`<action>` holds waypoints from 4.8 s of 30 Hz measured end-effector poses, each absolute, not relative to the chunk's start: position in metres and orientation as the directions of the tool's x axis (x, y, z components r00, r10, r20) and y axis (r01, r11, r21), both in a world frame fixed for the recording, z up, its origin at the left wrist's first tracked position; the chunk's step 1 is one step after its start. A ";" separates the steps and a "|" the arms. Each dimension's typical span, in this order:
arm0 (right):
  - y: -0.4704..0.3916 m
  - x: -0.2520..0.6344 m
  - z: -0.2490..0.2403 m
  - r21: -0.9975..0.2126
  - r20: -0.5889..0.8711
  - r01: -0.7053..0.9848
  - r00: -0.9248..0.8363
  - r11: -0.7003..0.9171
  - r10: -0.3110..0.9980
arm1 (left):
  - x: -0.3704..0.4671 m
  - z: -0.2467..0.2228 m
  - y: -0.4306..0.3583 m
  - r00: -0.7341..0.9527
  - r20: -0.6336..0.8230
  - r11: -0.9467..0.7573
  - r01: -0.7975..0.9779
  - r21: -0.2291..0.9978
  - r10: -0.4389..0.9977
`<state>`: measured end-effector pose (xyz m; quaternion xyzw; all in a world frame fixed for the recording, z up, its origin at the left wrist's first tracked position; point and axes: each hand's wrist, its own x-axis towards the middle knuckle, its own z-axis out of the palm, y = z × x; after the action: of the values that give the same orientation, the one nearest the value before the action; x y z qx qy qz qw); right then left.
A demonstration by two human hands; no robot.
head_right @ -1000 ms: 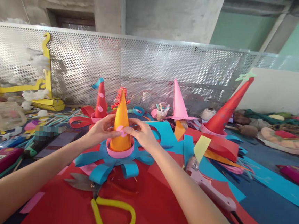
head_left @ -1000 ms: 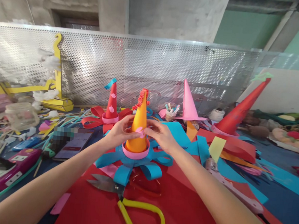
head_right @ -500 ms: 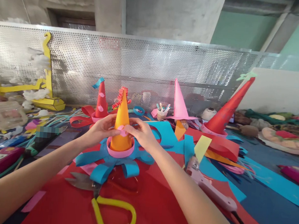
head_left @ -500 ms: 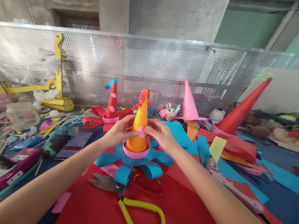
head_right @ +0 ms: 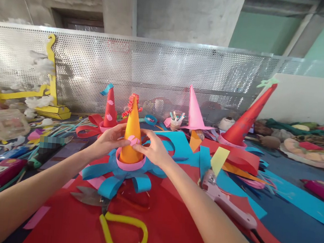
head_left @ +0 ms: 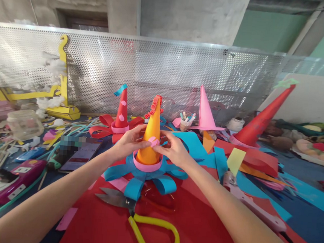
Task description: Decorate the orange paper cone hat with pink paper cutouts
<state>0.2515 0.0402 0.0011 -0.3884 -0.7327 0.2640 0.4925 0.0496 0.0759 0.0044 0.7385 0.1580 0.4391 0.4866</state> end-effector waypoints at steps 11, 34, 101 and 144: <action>0.037 0.254 0.003 -0.834 0.474 0.223 -0.181 0.506 0.862 | 0.040 0.008 0.079 0.626 0.462 -0.435 -0.210 0.876 0.628; 0.036 0.251 0.005 -0.815 0.474 0.258 -0.218 0.519 0.853 | 0.049 0.011 0.069 0.567 0.470 -0.485 -0.138 0.864 0.677; 0.027 0.259 0.012 -0.775 0.540 0.309 -0.130 0.552 0.832 | 0.054 0.014 0.062 0.481 0.492 -0.536 -0.053 0.843 0.726; -0.049 0.279 0.048 -0.681 0.579 0.559 0.015 0.473 0.815 | 0.037 0.001 0.067 0.536 0.463 -0.476 -0.126 0.870 0.706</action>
<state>0.2791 -0.0494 0.0476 -0.4976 -0.6903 0.1256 0.5099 0.0367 0.0670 0.0013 0.7380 0.1965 0.4398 0.4726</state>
